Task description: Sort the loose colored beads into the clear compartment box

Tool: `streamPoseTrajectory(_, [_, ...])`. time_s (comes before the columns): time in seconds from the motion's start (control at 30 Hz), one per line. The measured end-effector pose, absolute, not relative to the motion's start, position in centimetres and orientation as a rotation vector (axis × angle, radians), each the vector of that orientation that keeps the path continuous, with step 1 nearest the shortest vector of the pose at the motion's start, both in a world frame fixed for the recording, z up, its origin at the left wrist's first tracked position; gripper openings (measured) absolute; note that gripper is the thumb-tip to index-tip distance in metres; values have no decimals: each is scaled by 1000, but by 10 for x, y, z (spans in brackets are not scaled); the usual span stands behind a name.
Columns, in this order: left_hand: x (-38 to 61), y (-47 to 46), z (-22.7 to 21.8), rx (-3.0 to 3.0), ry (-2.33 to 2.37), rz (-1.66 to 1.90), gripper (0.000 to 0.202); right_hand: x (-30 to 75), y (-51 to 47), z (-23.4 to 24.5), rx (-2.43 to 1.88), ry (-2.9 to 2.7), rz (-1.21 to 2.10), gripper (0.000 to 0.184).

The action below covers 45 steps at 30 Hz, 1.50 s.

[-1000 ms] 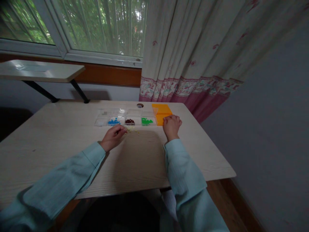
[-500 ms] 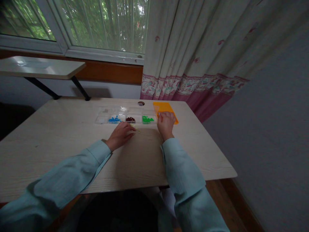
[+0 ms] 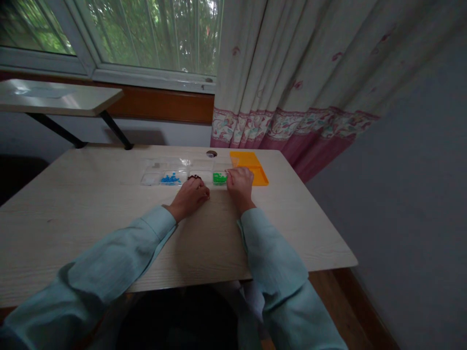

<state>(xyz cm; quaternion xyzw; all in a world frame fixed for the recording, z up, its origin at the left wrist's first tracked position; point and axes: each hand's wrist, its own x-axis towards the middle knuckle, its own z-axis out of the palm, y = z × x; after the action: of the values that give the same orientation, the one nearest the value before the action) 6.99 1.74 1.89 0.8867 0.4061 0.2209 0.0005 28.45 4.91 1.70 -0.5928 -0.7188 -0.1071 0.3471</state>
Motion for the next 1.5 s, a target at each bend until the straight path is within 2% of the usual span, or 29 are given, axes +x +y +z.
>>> streamPoseTrajectory(0.4, [55,13,19,2762,1316,732,14,280,48,17,-1493,-1888,-241,28])
streamPoseTrajectory(0.63, [51,15,15,2665,1327,899,15,275,43,21,-1471,-1943,-214,30])
streamPoseTrajectory(0.87, [33,6,18,2411,1233,1249,22,263,35,24,-1249,-2047,-184,29])
streamPoseTrajectory(1.17, [30,1,11,2079,1178,1348,29,232,13,29,-968,-2235,-147,23])
streamPoseTrajectory(1.5, [33,3,12,1927,1123,1380,37,214,-2,23,-874,-2225,-228,32])
